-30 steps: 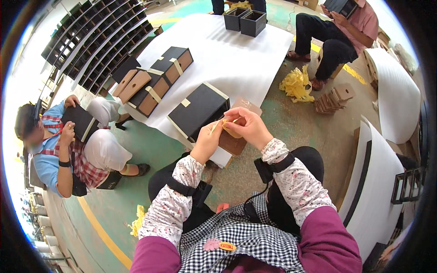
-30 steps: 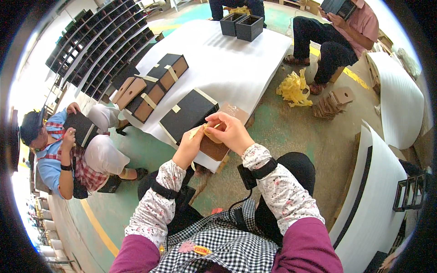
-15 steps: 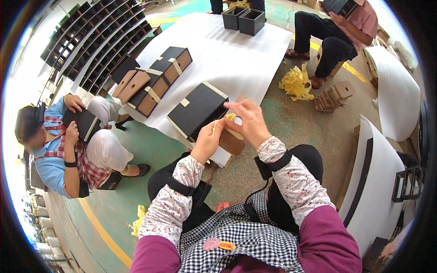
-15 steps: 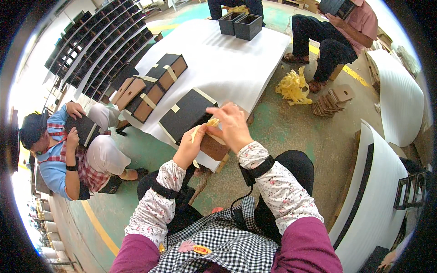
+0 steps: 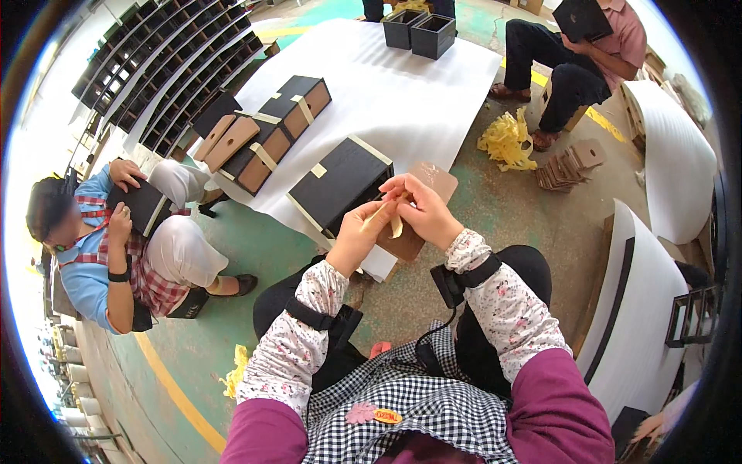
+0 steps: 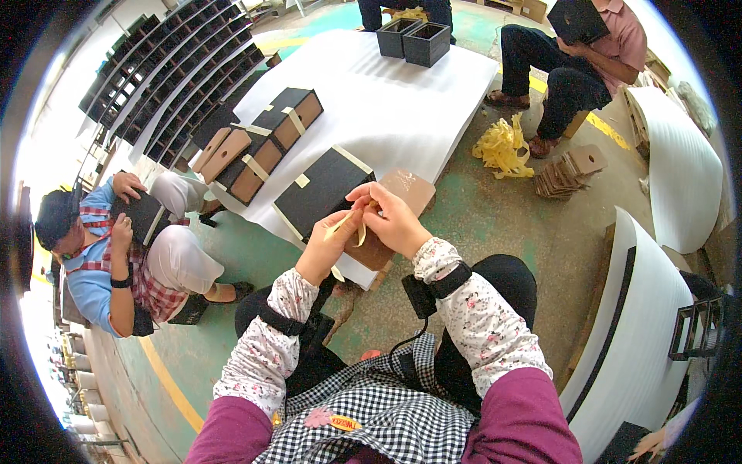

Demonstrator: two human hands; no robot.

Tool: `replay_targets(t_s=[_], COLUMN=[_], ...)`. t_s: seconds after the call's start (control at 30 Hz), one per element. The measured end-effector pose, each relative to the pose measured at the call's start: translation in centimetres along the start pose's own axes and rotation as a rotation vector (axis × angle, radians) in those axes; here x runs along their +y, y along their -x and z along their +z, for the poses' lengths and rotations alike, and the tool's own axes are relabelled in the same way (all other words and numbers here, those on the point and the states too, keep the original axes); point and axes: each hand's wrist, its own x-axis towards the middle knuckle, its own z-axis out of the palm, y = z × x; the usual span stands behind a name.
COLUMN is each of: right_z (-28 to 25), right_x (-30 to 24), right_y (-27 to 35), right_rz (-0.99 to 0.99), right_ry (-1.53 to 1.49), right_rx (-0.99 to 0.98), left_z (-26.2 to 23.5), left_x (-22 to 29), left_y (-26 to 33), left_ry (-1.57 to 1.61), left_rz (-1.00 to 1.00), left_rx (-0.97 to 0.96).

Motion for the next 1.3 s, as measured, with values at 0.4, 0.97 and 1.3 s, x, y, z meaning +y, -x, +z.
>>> replay_targets(t_s=[0.4, 0.97, 1.3], right_z=[-5.9, 0.2, -1.0], right_x=[-0.8, -0.9, -1.5], right_y=[-0.3, 1.8, 1.1], right_rz=[0.150, 0.065, 0.370], right_ry=[-0.565, 0.369, -0.632], right_rx=[0.283, 0.249, -0.140], left_z=[-1.9, 0.2, -0.4], left_x=[0.1, -0.8, -1.2], left_y=[-0.5, 0.1, -0.4], left_ry=[0.024, -0.471, -0.130], left_rz=[0.164, 0.265, 0.149], left_rx=[0.223, 0.089, 0.070])
